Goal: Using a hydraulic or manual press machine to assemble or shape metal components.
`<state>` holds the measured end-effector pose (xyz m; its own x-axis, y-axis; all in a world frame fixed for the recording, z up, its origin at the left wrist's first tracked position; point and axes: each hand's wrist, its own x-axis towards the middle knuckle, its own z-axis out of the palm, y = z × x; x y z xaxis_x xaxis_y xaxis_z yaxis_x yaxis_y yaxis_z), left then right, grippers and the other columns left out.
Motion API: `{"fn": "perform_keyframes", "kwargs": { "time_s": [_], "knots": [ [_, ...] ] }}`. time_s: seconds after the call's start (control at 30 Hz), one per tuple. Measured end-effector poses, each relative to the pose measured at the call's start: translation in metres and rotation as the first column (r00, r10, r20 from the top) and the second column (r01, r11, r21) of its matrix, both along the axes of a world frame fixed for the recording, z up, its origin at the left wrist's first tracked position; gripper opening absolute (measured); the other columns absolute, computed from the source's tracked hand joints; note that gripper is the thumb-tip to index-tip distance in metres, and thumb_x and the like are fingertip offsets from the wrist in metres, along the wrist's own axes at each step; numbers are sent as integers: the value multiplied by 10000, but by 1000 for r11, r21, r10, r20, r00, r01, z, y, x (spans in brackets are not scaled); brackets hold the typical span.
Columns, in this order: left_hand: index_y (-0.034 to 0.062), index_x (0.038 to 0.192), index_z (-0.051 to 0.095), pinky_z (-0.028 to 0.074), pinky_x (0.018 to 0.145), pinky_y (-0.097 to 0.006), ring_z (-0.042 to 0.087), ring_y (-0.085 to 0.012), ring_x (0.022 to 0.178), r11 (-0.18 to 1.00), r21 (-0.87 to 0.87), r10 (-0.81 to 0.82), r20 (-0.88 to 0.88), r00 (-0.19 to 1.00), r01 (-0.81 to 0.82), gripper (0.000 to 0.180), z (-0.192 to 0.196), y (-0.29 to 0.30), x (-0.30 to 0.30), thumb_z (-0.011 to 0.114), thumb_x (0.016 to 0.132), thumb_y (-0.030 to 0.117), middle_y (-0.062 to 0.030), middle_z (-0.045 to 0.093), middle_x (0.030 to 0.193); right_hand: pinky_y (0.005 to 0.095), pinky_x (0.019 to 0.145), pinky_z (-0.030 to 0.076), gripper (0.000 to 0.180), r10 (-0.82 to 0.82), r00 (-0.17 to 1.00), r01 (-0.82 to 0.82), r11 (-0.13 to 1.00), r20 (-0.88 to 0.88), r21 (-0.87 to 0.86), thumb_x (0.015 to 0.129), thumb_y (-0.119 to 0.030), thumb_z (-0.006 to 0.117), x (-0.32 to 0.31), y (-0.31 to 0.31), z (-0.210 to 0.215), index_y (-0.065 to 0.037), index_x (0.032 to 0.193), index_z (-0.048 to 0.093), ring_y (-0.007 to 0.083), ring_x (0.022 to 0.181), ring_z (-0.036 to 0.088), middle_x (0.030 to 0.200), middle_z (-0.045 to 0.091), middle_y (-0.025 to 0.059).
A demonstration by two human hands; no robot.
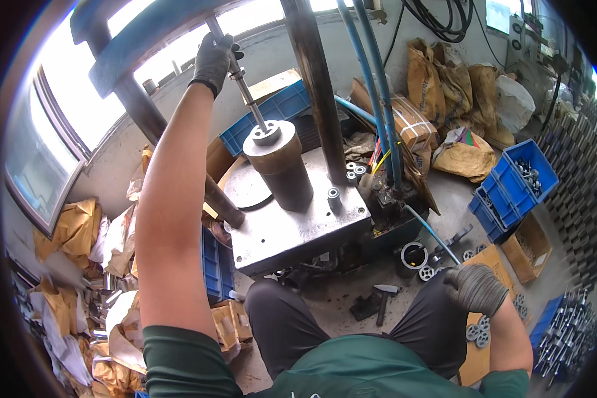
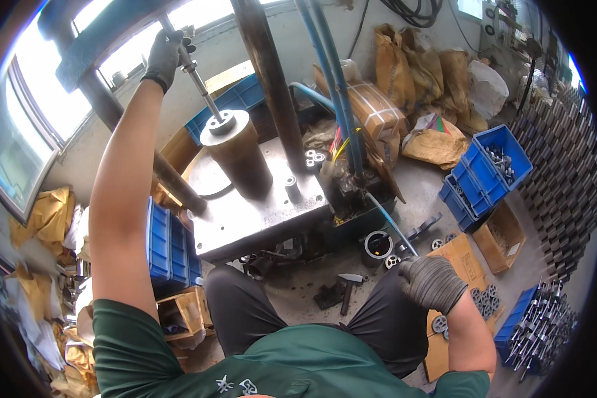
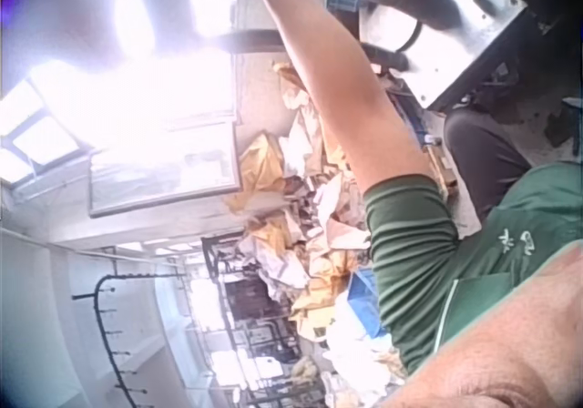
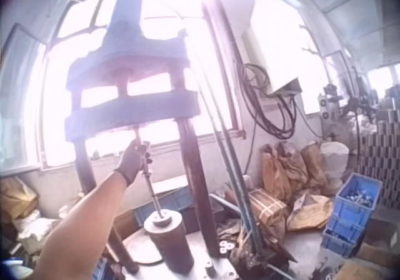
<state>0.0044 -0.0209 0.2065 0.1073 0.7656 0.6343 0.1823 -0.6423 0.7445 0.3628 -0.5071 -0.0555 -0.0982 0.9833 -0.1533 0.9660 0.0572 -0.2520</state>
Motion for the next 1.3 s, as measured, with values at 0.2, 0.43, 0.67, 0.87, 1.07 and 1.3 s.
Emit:
{"fn": "perform_keyframes", "kwargs": {
  "time_s": [0.2, 0.43, 0.67, 0.87, 1.07, 1.3],
  "knots": [
    [65, 1256, 569, 577, 668, -379, 726, -211, 802, 999, 4, -54, 43, 998, 53, 245, -14, 18, -5, 587, 1099, 253, -98, 698, 955, 469, 787, 567, 223, -120, 992, 104, 694, -28, 712, 902, -134, 676, 2, 84, 55, -39, 1097, 726, 384, 855, 712, 930, 711, 186],
    [78, 1146, 608, 565, 672, -349, 694, -196, 749, 996, 49, -88, 191, 978, 80, 317, -89, 32, -7, 556, 1114, 389, -76, 690, 863, 486, 829, 595, 249, -88, 991, 125, 395, -98, 910, 952, -169, 635, 22, 207, 99, -29, 1148, 696, 399, 898, 733, 986, 722, 230],
    [82, 1164, 614, 565, 634, -357, 666, -204, 660, 987, -56, -130, 277, 952, 151, 394, -107, 26, -6, 537, 1112, 464, -65, 654, 771, 514, 818, 593, 186, -141, 979, 36, 829, 145, 558, 968, -177, 588, 17, 121, 76, -32, 1050, 671, 385, 902, 737, 1005, 691, 226],
    [109, 1132, 598, 556, 584, -332, 635, -180, 631, 982, 5, -180, 292, 939, 186, 393, -112, 33, -5, 558, 1101, 498, -48, 621, 763, 491, 835, 569, 282, 21, 989, -16, 999, 147, -31, 860, -265, 607, -7, 6, -3, -98, 1014, 773, 381, 908, 719, 924, 734, 173],
    [103, 1151, 598, 580, 605, -354, 668, -209, 645, 990, -17, -130, 294, 947, 141, 422, -114, 41, -6, 555, 1096, 520, -72, 654, 779, 493, 842, 561, 265, -101, 995, 100, 994, -16, -47, 869, -294, 611, -10, -10, -16, -70, 951, 727, 381, 923, 711, 925, 723, 175],
    [93, 1155, 602, 573, 599, -346, 665, -206, 633, 989, -50, -118, 284, 951, 137, 423, -114, 32, -6, 557, 1097, 510, -74, 658, 772, 500, 890, 564, 367, -42, 998, 48, 987, -45, 151, 880, -248, 615, 5, 15, 11, -73, 1170, 754, 387, 958, 729, 990, 757, 184]
  ]
}}
